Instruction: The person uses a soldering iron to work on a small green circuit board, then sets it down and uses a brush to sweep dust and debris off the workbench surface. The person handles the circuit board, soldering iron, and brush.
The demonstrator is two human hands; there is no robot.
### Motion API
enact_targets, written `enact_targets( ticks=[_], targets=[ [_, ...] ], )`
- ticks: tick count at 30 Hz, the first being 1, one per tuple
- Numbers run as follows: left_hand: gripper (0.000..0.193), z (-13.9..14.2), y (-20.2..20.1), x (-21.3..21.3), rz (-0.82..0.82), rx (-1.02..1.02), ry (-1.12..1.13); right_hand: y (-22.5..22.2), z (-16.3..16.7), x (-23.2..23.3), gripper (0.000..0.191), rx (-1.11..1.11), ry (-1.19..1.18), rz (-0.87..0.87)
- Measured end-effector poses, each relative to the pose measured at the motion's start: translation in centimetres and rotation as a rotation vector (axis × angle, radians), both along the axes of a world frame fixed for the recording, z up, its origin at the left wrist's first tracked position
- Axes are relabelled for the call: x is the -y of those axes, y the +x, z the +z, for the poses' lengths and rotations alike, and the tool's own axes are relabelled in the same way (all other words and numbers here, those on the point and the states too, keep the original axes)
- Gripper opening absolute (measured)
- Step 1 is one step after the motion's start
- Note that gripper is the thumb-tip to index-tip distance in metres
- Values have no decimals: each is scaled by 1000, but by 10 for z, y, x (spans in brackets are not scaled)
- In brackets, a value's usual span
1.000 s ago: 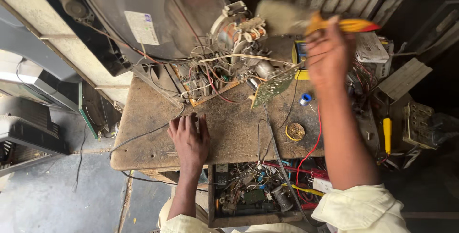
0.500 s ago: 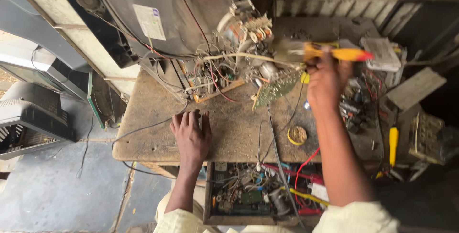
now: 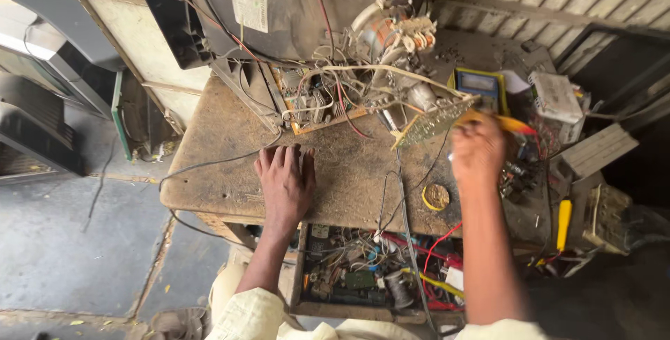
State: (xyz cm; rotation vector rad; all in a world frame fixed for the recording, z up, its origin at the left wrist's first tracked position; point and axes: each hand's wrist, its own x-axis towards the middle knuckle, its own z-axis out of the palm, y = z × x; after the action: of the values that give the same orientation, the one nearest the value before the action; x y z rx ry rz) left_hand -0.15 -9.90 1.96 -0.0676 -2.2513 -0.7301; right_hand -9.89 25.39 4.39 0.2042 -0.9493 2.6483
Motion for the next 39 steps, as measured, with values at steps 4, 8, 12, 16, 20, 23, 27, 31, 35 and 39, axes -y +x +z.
enact_targets(
  ticks=[4, 8, 12, 16, 20, 23, 27, 31, 35, 39],
  targets=[
    [24, -3, 3, 7, -9, 0, 22, 7, -6, -4, 13, 79, -44, -22],
    [24, -4, 1, 13, -20, -10, 35, 12, -6, -3, 12, -1, 10, -77],
    [22, -5, 1, 18, -28, 2, 50, 25, 0, 10, 27, 49, -18, -22],
    [22, -5, 1, 24, -37, 4, 76, 70, 5, 38, 19, -124, 688, -837],
    [25, -7, 2, 29, -39, 4, 83, 154, 2, 77, 27, -411, 1011, -1087],
    [25, -7, 0, 33, -39, 26, 79, 212, -5, 117, 29, -733, 1257, -938],
    [25, -7, 2, 38, -59, 40, 105, 236, -5, 175, 36, -961, 1405, -666],
    [25, -9, 6, 42, -64, -1, 113, 209, 25, 218, 47, -977, 1440, -696],
    [24, -13, 5, 45, -74, -38, 109, 178, 58, 254, 44, -783, 1516, -939],
    [24, -15, 2, 49, -99, 10, 85, 172, 71, 282, 32, -510, 1571, -980]
  ],
)
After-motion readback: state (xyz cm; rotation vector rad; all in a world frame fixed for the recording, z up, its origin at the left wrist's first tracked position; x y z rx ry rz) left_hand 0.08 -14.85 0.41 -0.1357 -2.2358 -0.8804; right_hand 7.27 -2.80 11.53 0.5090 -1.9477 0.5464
